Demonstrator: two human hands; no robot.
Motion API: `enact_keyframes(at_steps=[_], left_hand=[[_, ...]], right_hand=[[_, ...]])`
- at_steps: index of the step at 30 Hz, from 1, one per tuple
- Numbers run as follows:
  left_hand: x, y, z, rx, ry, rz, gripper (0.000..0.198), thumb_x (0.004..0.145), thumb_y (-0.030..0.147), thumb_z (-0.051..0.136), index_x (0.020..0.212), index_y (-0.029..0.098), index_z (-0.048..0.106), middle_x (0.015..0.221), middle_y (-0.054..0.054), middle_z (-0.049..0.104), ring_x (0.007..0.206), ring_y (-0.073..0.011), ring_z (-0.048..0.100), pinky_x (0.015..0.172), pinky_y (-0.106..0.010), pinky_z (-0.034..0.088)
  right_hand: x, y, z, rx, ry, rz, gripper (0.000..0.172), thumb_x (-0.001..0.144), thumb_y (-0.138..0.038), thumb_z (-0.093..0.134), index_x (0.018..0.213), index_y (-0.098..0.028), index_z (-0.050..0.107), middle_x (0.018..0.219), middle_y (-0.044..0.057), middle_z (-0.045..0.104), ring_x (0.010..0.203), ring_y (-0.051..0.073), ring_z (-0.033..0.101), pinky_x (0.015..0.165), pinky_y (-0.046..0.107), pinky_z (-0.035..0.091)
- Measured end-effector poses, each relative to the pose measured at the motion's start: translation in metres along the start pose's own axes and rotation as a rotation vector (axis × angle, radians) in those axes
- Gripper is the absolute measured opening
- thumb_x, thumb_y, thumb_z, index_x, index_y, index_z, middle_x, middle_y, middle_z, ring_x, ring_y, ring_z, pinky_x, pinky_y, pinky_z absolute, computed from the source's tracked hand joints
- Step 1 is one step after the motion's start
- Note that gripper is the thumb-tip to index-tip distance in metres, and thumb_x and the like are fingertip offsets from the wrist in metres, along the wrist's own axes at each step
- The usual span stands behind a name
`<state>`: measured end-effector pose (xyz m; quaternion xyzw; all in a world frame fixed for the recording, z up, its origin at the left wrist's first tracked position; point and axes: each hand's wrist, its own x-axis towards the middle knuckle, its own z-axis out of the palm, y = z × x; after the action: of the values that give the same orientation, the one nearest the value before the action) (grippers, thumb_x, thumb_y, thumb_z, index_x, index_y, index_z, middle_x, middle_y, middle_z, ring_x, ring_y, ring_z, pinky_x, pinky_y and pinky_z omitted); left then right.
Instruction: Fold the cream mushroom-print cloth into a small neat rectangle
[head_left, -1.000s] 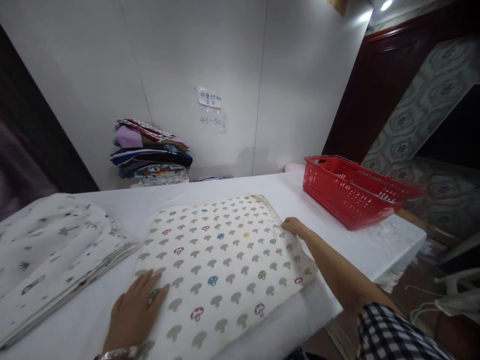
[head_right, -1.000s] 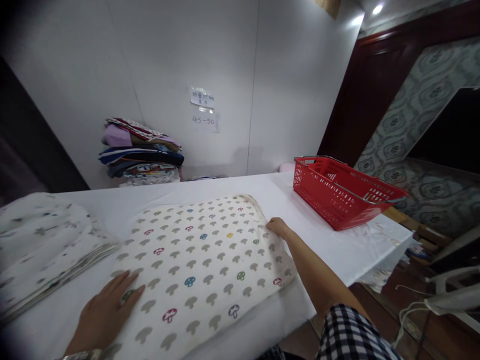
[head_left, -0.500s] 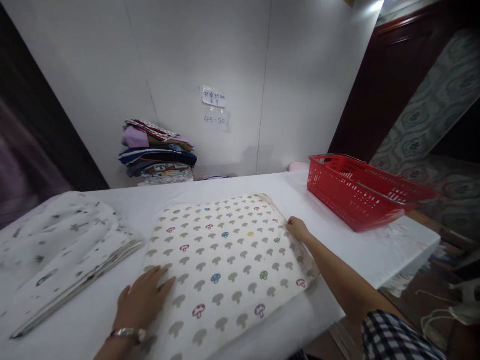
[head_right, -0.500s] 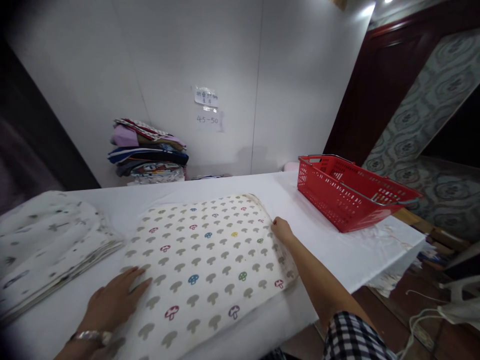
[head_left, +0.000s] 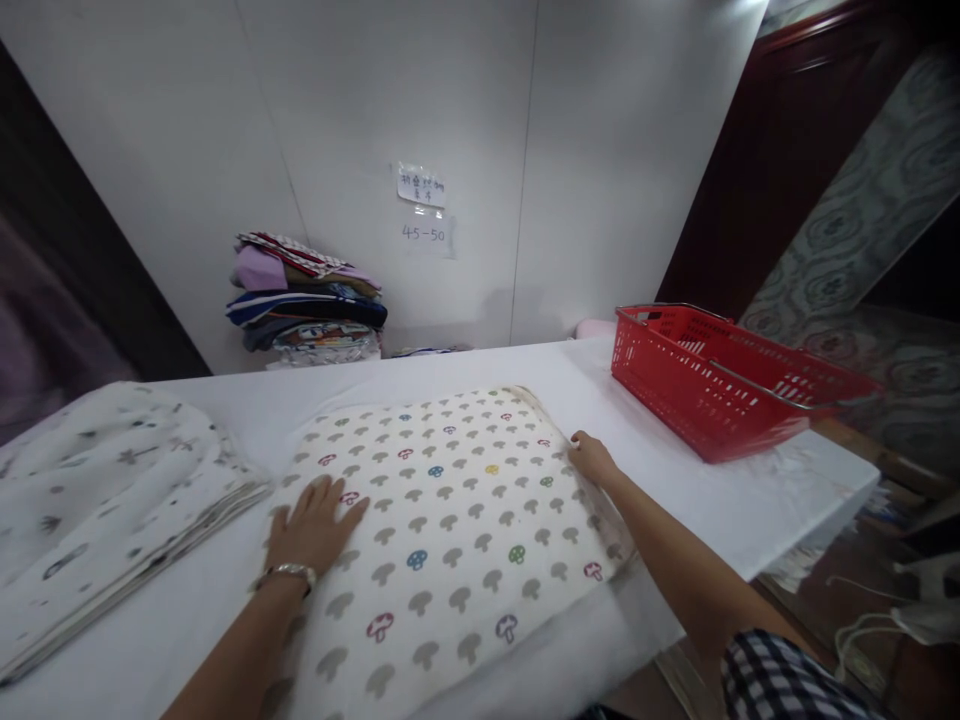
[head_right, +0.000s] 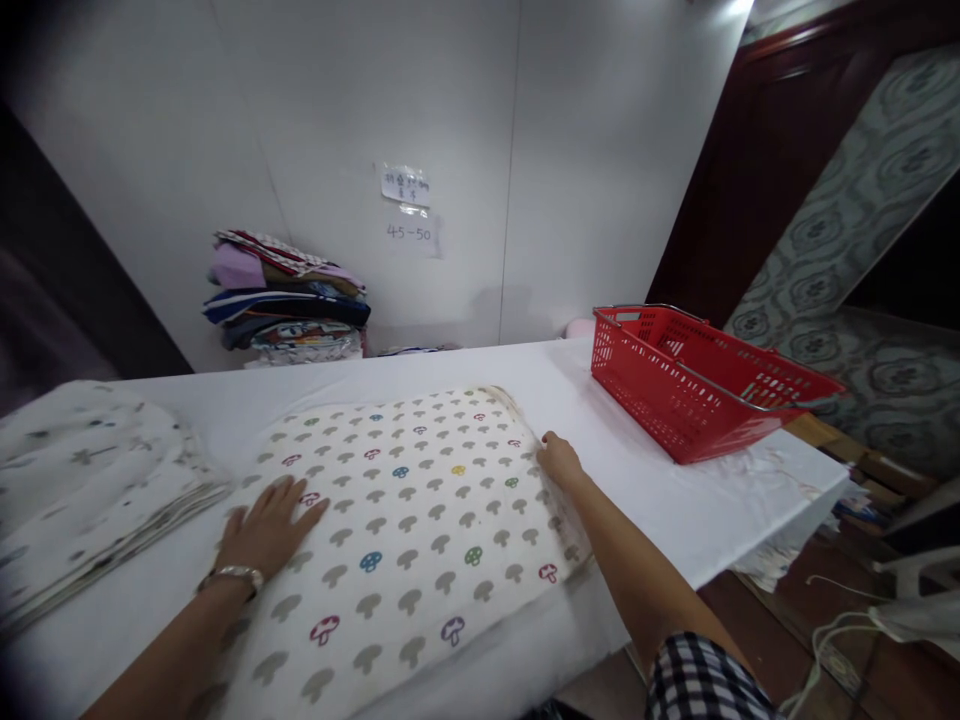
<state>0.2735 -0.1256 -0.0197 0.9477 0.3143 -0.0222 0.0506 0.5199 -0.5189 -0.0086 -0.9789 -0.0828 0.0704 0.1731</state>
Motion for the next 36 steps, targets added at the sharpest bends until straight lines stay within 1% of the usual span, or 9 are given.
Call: enact_keyframes(at_steps=[4,7,11,15,20,23,26,33,36], left_hand=[[0.004,0.011,-0.014,-0.001,-0.085,-0.046,0.068,0.084,0.055,0.021,0.14,0.017,0.03,0.152,-0.006,0.016,0.139,-0.0238,0.012,0.11,-0.052,0.015],[0.015,0.015,-0.02,-0.039,-0.068,-0.086,0.068,0.084,0.056,0.021,0.137,0.016,0.035,0.151,-0.008,0.018,0.138,-0.0281,0.015,0.107,-0.056,0.019],[0.03,0.004,-0.01,-0.056,0.015,-0.121,0.074,0.082,0.06,0.023,0.14,0.016,0.029,0.152,-0.009,0.014,0.139,-0.0301,0.01,0.108,-0.058,0.013],[0.033,-0.008,0.002,-0.062,0.037,-0.111,0.076,0.08,0.062,0.024,0.141,0.017,0.027,0.152,-0.009,0.015,0.138,-0.0303,0.011,0.108,-0.057,0.014],[0.03,-0.007,0.002,-0.056,0.038,-0.116,0.077,0.08,0.063,0.022,0.142,0.017,0.026,0.152,-0.009,0.014,0.139,-0.0281,0.01,0.109,-0.055,0.014],[0.03,-0.005,0.002,-0.059,0.046,-0.118,0.077,0.08,0.063,0.023,0.142,0.017,0.027,0.152,-0.009,0.015,0.139,-0.0283,0.009,0.109,-0.055,0.013],[0.03,-0.005,0.001,-0.054,0.037,-0.125,0.077,0.08,0.063,0.022,0.142,0.017,0.026,0.152,-0.008,0.014,0.139,-0.0281,0.009,0.109,-0.054,0.014],[0.028,-0.003,-0.002,-0.045,0.03,-0.12,0.075,0.081,0.061,0.022,0.141,0.016,0.027,0.152,-0.009,0.016,0.139,-0.0283,0.011,0.109,-0.054,0.015],[0.033,-0.008,-0.001,-0.058,0.03,-0.123,0.073,0.082,0.06,0.022,0.14,0.017,0.03,0.151,-0.009,0.018,0.138,-0.028,0.013,0.108,-0.054,0.017]], right_hand=[[0.012,-0.004,0.002,-0.004,-0.03,0.008,0.042,0.08,-0.028,0.05,0.12,-0.015,0.052,0.109,0.012,0.064,0.095,0.021,0.06,0.073,0.026,0.042],[0.02,-0.014,0.005,-0.014,-0.019,-0.011,0.042,0.083,-0.034,0.049,0.12,-0.014,0.051,0.109,0.013,0.063,0.095,0.022,0.06,0.073,0.027,0.042],[0.026,-0.027,0.011,-0.05,0.018,-0.056,0.033,0.086,-0.027,0.046,0.115,-0.015,0.052,0.109,0.013,0.062,0.098,0.022,0.058,0.075,0.026,0.04],[0.025,-0.027,0.015,-0.085,0.048,-0.095,0.026,0.087,-0.02,0.043,0.111,-0.016,0.053,0.108,0.011,0.062,0.099,0.02,0.057,0.079,0.026,0.038],[0.026,-0.027,0.012,-0.078,0.127,-0.141,0.032,0.087,-0.023,0.046,0.118,-0.018,0.051,0.118,0.009,0.056,0.109,0.02,0.05,0.086,0.025,0.036],[0.033,-0.033,0.009,-0.064,0.156,-0.175,0.025,0.087,-0.026,0.047,0.107,-0.019,0.06,0.116,0.008,0.056,0.109,0.018,0.048,0.089,0.023,0.034],[0.041,-0.038,0.011,-0.064,0.147,-0.161,0.021,0.085,-0.029,0.051,0.094,-0.018,0.066,0.106,0.008,0.059,0.102,0.019,0.051,0.084,0.024,0.036],[0.048,-0.043,0.017,-0.032,0.133,-0.066,0.017,0.081,-0.029,0.055,0.087,-0.018,0.067,0.098,0.007,0.062,0.088,0.017,0.057,0.07,0.023,0.04],[0.05,-0.043,0.013,-0.023,0.16,-0.055,0.018,0.083,-0.027,0.051,0.086,-0.017,0.066,0.104,0.008,0.061,0.092,0.018,0.056,0.074,0.023,0.04]])
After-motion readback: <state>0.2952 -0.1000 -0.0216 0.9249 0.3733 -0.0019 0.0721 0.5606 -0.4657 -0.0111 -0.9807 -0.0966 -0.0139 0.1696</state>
